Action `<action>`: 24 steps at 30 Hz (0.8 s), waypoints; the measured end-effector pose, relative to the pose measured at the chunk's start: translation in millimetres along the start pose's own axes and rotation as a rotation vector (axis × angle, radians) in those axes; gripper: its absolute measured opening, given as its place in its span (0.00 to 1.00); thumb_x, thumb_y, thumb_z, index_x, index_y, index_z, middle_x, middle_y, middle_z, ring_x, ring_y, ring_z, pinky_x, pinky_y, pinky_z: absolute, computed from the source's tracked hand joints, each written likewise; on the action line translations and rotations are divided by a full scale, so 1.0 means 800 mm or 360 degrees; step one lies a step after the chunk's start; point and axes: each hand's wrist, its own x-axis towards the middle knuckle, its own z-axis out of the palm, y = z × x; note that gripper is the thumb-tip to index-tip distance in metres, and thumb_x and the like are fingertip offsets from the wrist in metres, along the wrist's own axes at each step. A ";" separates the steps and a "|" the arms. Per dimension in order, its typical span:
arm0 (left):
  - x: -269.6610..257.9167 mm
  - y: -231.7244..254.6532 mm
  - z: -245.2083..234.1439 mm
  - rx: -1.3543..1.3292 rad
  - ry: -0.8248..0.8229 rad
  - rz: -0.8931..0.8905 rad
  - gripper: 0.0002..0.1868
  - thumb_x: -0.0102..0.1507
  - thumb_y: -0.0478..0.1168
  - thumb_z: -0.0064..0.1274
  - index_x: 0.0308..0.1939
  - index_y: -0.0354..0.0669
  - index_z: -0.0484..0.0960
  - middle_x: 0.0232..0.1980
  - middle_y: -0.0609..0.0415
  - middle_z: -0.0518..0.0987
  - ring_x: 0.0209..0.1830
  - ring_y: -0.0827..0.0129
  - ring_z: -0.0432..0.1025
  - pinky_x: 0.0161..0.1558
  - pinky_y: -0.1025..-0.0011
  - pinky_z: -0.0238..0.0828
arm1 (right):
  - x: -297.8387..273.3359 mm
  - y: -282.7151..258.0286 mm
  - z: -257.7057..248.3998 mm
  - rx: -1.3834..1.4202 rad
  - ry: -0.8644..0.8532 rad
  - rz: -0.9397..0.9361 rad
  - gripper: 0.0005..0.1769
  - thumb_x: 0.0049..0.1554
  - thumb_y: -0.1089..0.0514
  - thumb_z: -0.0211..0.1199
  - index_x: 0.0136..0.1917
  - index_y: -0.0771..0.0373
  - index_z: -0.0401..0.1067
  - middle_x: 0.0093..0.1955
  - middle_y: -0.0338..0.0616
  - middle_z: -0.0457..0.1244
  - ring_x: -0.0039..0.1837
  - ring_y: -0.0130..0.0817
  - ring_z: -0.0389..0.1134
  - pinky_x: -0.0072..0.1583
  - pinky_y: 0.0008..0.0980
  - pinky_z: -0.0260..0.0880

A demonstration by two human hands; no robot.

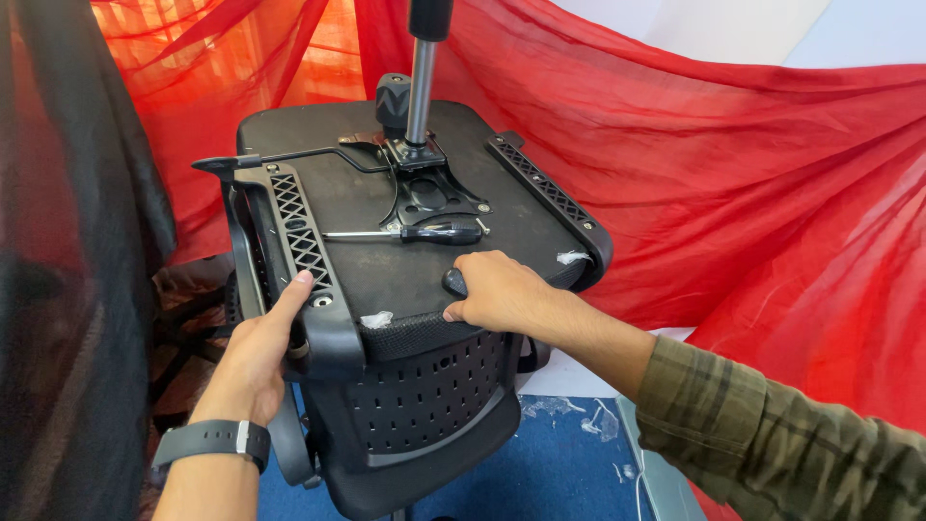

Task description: The person uses a screwdriver to fasten screws into the underside of an overturned office chair, securing the armrests to the seat. The person works methodically, tightening each screw in turn while stabilizing the chair with the other hand.

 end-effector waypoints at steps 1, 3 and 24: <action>0.001 0.000 0.000 0.0008 0.0011 -0.0001 0.41 0.59 0.61 0.57 0.65 0.31 0.76 0.69 0.48 0.77 0.73 0.63 0.63 0.73 0.64 0.47 | -0.001 0.000 0.000 -0.0006 0.0016 -0.0011 0.33 0.49 0.43 0.73 0.60 0.64 0.71 0.60 0.55 0.67 0.64 0.52 0.68 0.61 0.47 0.70; 0.003 0.002 0.000 -0.0019 0.0023 0.0041 0.41 0.58 0.61 0.57 0.64 0.32 0.77 0.69 0.48 0.77 0.73 0.63 0.63 0.73 0.64 0.47 | -0.003 0.001 0.000 -0.0017 0.0044 -0.0034 0.32 0.49 0.43 0.73 0.60 0.65 0.72 0.59 0.55 0.67 0.64 0.52 0.68 0.61 0.48 0.70; -0.023 -0.006 0.010 0.0160 0.0035 0.0052 0.31 0.56 0.57 0.63 0.42 0.26 0.88 0.41 0.46 0.85 0.42 0.65 0.74 0.53 0.69 0.64 | -0.014 -0.010 0.002 0.0432 0.0168 -0.0197 0.16 0.50 0.52 0.67 0.48 0.64 0.76 0.38 0.52 0.71 0.40 0.43 0.75 0.46 0.40 0.74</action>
